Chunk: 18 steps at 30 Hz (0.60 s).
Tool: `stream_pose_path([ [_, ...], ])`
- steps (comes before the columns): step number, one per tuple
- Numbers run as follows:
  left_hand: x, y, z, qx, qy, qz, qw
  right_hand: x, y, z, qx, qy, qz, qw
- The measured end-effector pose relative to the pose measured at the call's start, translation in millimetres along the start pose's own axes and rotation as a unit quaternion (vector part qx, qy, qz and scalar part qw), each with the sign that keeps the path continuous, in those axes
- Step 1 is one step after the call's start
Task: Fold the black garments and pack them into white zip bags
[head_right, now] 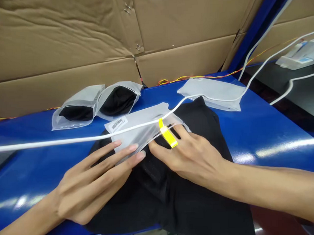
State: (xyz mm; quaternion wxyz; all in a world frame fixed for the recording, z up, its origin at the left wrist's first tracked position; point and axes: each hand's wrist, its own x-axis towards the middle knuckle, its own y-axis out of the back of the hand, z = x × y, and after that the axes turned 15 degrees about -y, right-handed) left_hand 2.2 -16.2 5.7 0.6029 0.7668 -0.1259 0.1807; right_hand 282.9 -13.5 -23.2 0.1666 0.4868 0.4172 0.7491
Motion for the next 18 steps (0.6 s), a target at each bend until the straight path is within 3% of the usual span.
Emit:
stream_pose_path([
  [5,3.0,-1.6,2.2,-0.021,-0.047,0.015,0.999,-5.6,-2.7,-3.0,-0.040,-0.012,-0.011,0.999],
  [11,9.1,-3.4,-3.6,-0.022,0.087,0.017,0.996,-5.9,-12.6,2.4,0.013,0.022,-0.039,0.999],
  [14,6.9,-1.9,-7.9,-0.041,0.117,0.020,0.992,-1.2,-14.1,6.6,0.064,0.041,-0.061,0.995],
  [18,2.2,-0.9,-10.7,-0.086,0.145,0.017,0.985,-1.2,-12.9,5.2,0.017,0.055,-0.082,0.995],
])
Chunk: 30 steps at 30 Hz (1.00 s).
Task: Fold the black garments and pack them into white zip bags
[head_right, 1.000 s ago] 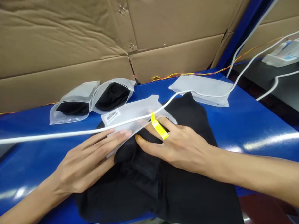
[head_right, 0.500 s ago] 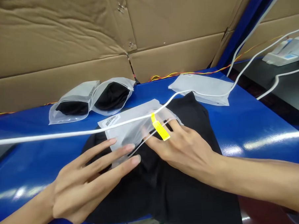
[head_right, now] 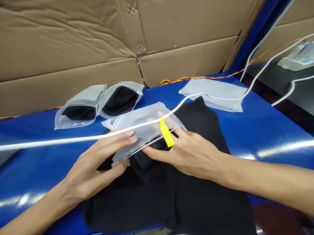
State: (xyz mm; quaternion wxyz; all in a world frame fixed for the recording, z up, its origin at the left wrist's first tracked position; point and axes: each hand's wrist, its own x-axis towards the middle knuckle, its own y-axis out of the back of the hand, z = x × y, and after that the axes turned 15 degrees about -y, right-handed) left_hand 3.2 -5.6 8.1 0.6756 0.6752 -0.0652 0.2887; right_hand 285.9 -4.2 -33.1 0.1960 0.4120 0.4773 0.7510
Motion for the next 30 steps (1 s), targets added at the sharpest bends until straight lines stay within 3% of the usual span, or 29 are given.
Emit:
stream_pose_path([
  [6,0.8,-2.4,10.7,-0.031,-0.070,0.010,0.997,-5.9,-5.2,-3.8,-0.070,-0.025,0.069,0.995],
  [11,-5.4,-3.1,5.2,0.013,-0.010,0.024,1.000,-1.2,-8.9,5.7,0.004,0.021,0.136,0.990],
  [16,-10.3,-4.6,-3.4,0.073,-0.070,0.073,0.992,4.3,-1.5,0.8,0.027,0.011,0.106,0.994],
  [20,-9.7,-3.5,0.2,0.082,-0.037,0.062,0.994,4.0,0.3,-3.9,0.013,-0.011,0.071,0.997],
  [22,-10.0,-3.9,1.2,0.097,-0.056,0.082,0.990,3.7,-1.6,-1.2,0.017,0.008,0.059,0.998],
  [25,-9.4,-4.8,0.0,0.108,-0.070,0.104,0.986,4.7,-4.2,6.8,0.020,0.046,0.089,0.995],
  [27,-8.1,-4.0,-2.4,0.121,-0.071,0.079,0.987,6.2,-4.2,11.8,0.020,0.068,0.118,0.990],
  [30,-7.6,-1.2,-7.4,0.152,-0.068,-0.004,0.986,7.8,-1.8,15.1,0.025,0.102,0.151,0.983],
])
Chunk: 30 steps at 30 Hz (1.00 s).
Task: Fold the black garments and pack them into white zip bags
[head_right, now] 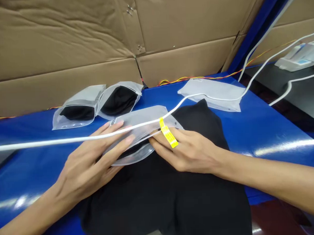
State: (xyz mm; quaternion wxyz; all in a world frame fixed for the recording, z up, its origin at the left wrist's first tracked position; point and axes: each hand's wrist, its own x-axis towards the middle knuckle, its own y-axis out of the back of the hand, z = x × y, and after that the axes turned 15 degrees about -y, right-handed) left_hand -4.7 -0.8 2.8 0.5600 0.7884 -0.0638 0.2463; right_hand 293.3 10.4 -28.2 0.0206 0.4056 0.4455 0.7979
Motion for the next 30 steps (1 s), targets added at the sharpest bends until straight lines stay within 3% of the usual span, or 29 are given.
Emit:
stream_pose_path([
  [2,-1.9,0.2,-3.0,-0.005,-0.001,-0.031,1.000,0.5,2.0,-0.9,-0.002,0.011,0.014,1.000],
  [7,-4.4,-1.3,-2.0,-0.017,-0.006,0.020,1.000,-0.8,4.7,-4.8,0.003,0.033,0.083,0.996],
  [10,-3.2,-1.9,0.1,-0.014,-0.011,0.016,1.000,0.4,2.1,-2.7,0.009,0.033,0.106,0.994],
  [14,-3.2,-2.0,-1.4,-0.011,-0.025,0.008,1.000,2.8,-5.2,0.7,0.048,-0.014,0.067,0.997],
  [25,-1.0,1.5,-1.7,0.004,-0.020,-0.016,1.000,1.9,-4.1,3.9,0.067,0.001,0.033,0.997],
  [30,-1.7,3.0,-2.6,0.009,-0.021,-0.022,1.000,2.1,-5.6,2.1,0.064,-0.034,0.018,0.997],
])
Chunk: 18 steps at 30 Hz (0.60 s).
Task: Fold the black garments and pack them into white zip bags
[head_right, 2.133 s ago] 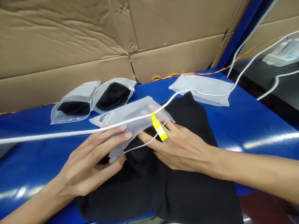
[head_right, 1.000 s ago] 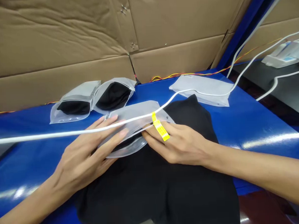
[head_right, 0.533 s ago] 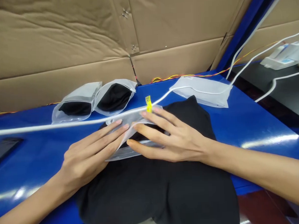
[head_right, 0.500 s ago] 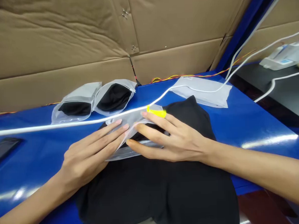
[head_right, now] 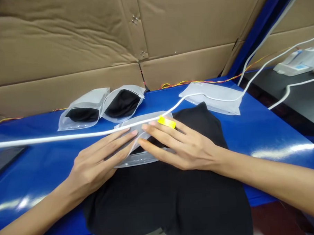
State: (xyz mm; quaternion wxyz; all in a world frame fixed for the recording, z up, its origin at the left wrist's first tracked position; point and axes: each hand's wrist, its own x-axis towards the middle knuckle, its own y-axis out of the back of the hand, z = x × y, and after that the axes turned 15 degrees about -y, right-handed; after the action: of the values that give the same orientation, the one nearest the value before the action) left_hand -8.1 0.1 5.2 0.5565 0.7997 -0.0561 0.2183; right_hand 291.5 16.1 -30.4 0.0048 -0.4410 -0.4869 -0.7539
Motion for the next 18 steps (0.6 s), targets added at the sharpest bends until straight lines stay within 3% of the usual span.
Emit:
stream_pose_path([
  [10,0.8,-5.4,6.1,-0.051,0.012,-0.023,0.998,0.5,-3.2,12.4,-0.038,-0.061,0.034,0.997],
  [18,5.3,-4.0,5.3,-0.229,0.000,-0.217,0.949,-8.4,-18.7,62.3,-0.160,-0.180,-0.051,0.969],
])
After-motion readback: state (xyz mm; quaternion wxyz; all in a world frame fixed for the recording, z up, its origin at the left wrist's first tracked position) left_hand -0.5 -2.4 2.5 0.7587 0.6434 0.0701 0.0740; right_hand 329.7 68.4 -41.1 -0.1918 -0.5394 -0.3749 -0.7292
